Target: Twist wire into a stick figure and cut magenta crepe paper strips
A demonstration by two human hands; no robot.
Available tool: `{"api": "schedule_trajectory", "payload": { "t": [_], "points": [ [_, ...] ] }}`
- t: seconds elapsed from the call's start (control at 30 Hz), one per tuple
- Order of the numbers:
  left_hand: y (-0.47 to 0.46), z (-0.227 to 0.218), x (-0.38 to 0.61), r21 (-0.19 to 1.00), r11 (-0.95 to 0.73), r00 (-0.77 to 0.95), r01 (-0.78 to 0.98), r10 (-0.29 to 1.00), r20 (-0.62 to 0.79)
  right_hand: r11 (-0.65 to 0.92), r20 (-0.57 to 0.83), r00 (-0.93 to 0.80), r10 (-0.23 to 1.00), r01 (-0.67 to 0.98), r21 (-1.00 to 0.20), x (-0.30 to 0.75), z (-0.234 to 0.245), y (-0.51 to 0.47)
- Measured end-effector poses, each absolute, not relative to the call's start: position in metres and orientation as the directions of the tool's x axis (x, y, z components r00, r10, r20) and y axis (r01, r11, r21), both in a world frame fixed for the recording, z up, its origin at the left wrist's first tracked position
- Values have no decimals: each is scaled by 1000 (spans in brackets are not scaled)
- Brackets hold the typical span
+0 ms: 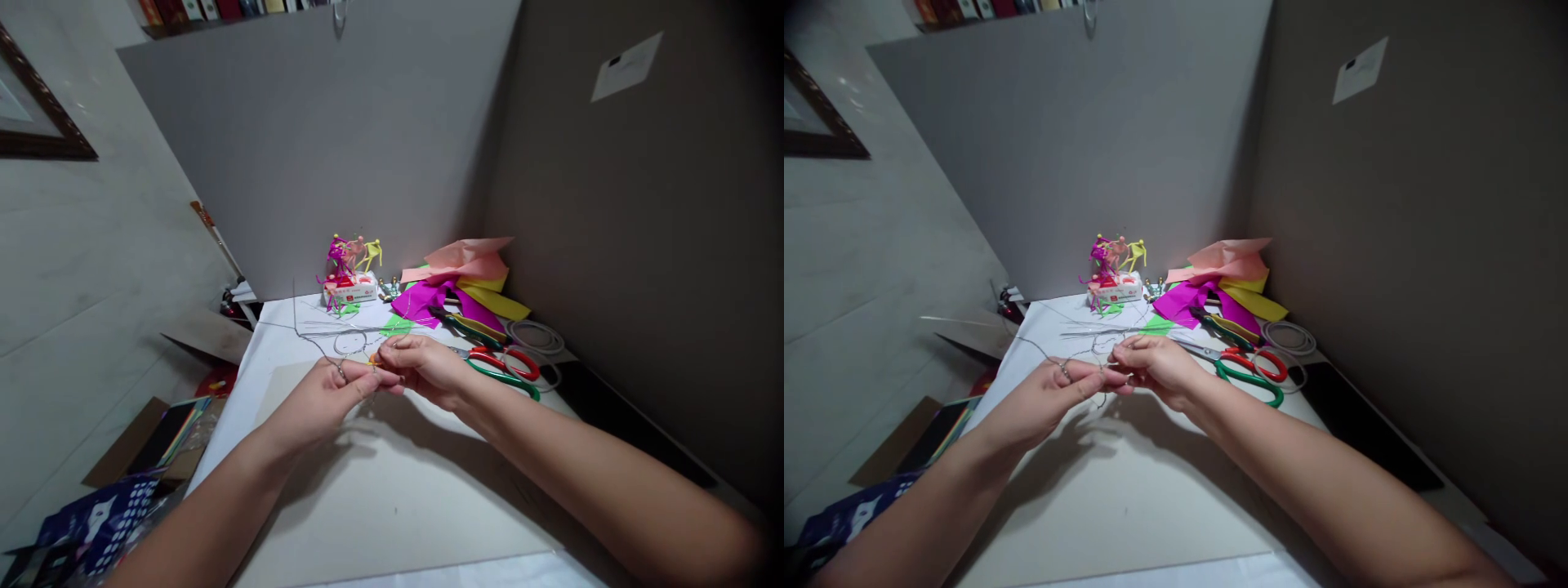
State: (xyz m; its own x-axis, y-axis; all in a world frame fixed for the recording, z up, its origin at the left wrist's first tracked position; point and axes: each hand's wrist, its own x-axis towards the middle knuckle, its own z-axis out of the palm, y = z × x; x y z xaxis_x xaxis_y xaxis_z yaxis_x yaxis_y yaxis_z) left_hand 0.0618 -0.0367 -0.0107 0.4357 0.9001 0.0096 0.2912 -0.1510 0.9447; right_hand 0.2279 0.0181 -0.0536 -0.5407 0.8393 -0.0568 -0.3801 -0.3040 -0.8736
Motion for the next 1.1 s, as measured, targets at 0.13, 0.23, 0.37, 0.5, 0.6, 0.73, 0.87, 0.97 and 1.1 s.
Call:
{"api": "schedule_trajectory", "payload": {
  "t": [0.13,0.23,0.37,0.5,0.6,0.73,0.87,0.97,1.1],
  "points": [
    [-45,-4,64,940,-179,459,290,888,27,-341,-138,-431,891,-438,-832,236,-60,38],
    [-47,-2,63,945,-172,462,277,886,26,-299,-149,-341,928,-447,-843,242,-65,51],
    [-41,-5,59,984,-89,390,155,921,22,-191,-89,-251,964,-421,-886,243,-62,49],
    [-34,-8,59,998,-31,292,61,956,12,128,177,-160,971,-281,-951,233,-45,21],
    [-31,-12,61,995,-70,335,74,941,42,430,431,-165,887,-46,-902,224,-34,-5],
    [-29,-22,63,992,-110,369,61,926,80,582,565,-175,807,66,-811,219,-31,-21],
    [-28,-31,63,993,-89,386,-78,915,113,533,507,-243,827,54,-844,219,-34,-19],
    [-29,-34,63,993,-54,415,-105,905,93,522,502,-258,826,15,-853,218,-35,-16],
    [-30,-36,64,999,-37,417,-12,908,38,410,400,-299,866,-34,-912,215,-33,-17]
  ]
}}
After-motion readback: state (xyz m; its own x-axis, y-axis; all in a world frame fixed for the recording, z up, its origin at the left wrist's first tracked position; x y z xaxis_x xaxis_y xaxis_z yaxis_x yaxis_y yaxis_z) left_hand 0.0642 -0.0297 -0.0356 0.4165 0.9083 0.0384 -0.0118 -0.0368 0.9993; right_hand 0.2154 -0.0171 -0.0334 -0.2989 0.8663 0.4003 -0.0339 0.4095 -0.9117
